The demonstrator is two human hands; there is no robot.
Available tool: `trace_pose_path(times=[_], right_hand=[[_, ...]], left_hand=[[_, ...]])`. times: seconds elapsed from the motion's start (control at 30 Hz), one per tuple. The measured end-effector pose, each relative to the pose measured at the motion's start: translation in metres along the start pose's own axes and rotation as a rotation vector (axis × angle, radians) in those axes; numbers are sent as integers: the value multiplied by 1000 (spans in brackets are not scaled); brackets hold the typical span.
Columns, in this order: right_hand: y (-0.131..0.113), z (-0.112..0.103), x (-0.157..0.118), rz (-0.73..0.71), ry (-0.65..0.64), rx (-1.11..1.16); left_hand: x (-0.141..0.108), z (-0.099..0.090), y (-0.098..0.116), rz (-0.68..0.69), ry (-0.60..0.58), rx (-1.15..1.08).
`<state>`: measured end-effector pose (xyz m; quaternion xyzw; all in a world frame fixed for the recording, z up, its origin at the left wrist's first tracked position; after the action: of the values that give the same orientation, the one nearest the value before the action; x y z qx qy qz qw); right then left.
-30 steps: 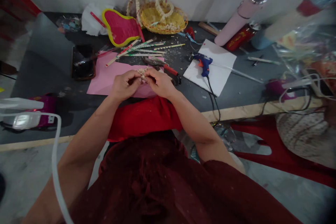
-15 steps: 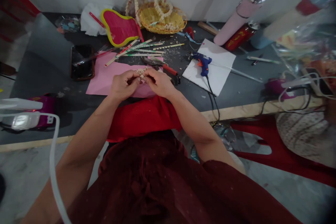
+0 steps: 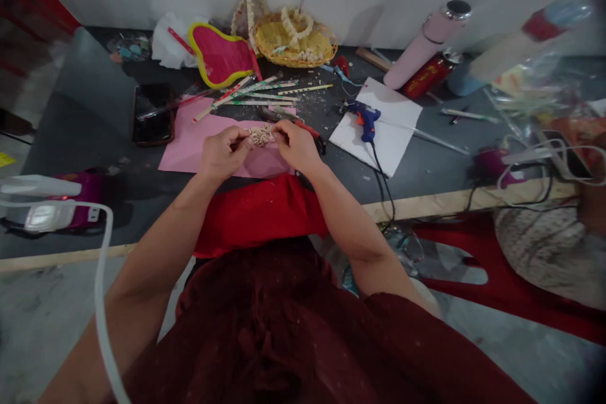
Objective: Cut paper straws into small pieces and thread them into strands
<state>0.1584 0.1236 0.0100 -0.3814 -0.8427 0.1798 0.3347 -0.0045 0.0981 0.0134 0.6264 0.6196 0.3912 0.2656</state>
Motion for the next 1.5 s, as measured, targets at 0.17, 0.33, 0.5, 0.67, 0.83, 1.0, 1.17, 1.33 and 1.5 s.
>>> trace_pose_path(times=[0.17,0.33,0.5,0.67,0.83,1.0,1.17,1.33,1.5], right_hand=[[2,-22,1,-11,101,-167],[32,-41,-6,171,77,-430],[47,-33,-12,206,18,-413],[40,-26,-12,164,-29,-437],[43,-26,-9,164,-22,-404],[39,-42,-5,142,152,-301],[41,-43,-8,224,271,118],[36,-24,-6,209,241,460],[6,-29,0,11,164,130]], left_hand=[[1,-3,-1,-22,16,-24],[2,-3,-2,-77,-1,-133],[3,-9,0,-94,26,-221],[3,-13,1,-81,45,-258],[2,-12,1,-78,33,-268],[3,-13,1,-82,35,-306],[6,-15,2,-69,25,-378],[6,-18,0,-90,29,-416],[7,-23,-3,-98,77,-477]])
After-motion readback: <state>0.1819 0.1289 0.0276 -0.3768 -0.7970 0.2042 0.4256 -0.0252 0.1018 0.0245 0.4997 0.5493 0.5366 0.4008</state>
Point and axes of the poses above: each hand's wrist, its own x-axis towards the middle knuckle, its own z-axis out of the palm, y = z × x, the point moved 9 cm from there along x, towards the middle knuckle, and after that the axes turned 13 degrees about -z, right-handed, at the moved point
